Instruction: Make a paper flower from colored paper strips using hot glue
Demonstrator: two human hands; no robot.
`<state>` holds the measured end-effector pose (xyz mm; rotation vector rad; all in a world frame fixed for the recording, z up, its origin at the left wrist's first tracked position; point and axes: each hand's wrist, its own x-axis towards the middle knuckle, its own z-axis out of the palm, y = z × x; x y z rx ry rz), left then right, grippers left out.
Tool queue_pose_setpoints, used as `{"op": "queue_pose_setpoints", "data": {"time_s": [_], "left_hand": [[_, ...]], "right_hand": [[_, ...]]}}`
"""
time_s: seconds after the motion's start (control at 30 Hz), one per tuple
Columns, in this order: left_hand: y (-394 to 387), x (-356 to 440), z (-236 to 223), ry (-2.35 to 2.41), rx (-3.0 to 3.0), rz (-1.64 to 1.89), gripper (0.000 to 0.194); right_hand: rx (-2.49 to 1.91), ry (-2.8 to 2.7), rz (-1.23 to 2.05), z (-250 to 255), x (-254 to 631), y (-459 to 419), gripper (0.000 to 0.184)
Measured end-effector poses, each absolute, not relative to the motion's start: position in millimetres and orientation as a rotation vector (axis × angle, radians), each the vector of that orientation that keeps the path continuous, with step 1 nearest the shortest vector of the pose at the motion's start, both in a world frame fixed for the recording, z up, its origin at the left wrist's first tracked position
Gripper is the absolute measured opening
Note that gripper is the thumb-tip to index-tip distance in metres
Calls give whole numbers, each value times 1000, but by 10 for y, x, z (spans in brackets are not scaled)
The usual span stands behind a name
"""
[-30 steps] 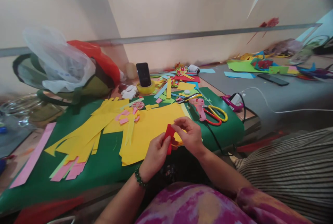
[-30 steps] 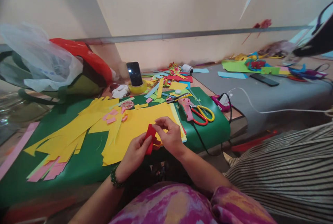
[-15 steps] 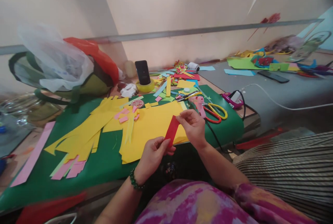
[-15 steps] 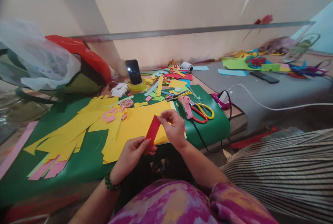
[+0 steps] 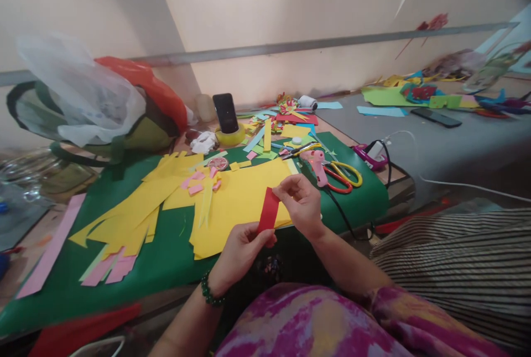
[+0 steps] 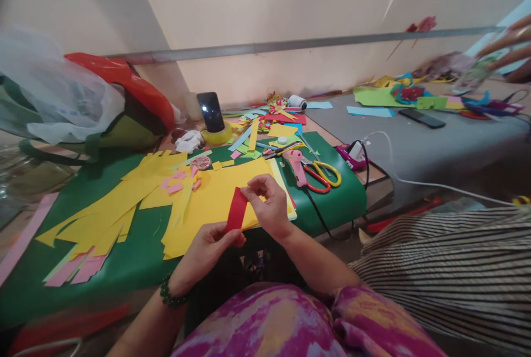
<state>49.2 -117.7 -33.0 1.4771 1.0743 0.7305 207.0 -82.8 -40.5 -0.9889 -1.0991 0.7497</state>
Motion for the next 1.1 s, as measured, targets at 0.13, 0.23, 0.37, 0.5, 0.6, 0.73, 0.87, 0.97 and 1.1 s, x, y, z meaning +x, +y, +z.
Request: {"op": "queue_pose_setpoints", "data": {"time_s": [0.13,0.23,0.37,0.5,0.6,0.73,0.87,0.97,1.1], "left_hand": [[-1198,489,-363,1092,1423,671,47],[-1222,475,-363,1093,1464,629,51],[-1201,450,-286,1093,1563,635,41],[-1107,427,-216,1137,1641,820,31],[-1053,424,-197,1112,1548,944,28],[-1039,450,-204,1257,1383,1172,32],[-1053,450,-288,1315,1340,1204,37],[-1084,397,-405,1398,1429,1175,29],[-1165,337,-560,1643,1951,1446,36]], "right_hand": [[-991,-1101,773,-407,2071,-819,27],[-988,-1097,831,-417,2090,-781,31],[-1004,-1230,843,-383,2097,-774,29],[-927,-1438,883,-331,2096,-808,21],[-934,-1469,955,-343,2112,-845,32],[-1010,-1526,1267,-454,2094,-961,56],[-1060,-1549,1206,-550,2110,-1097,37],[-1074,-1654,1139,-555,2236,-1114,31],[-1182,-1904,990,-549,2353,-1043,31]]}}
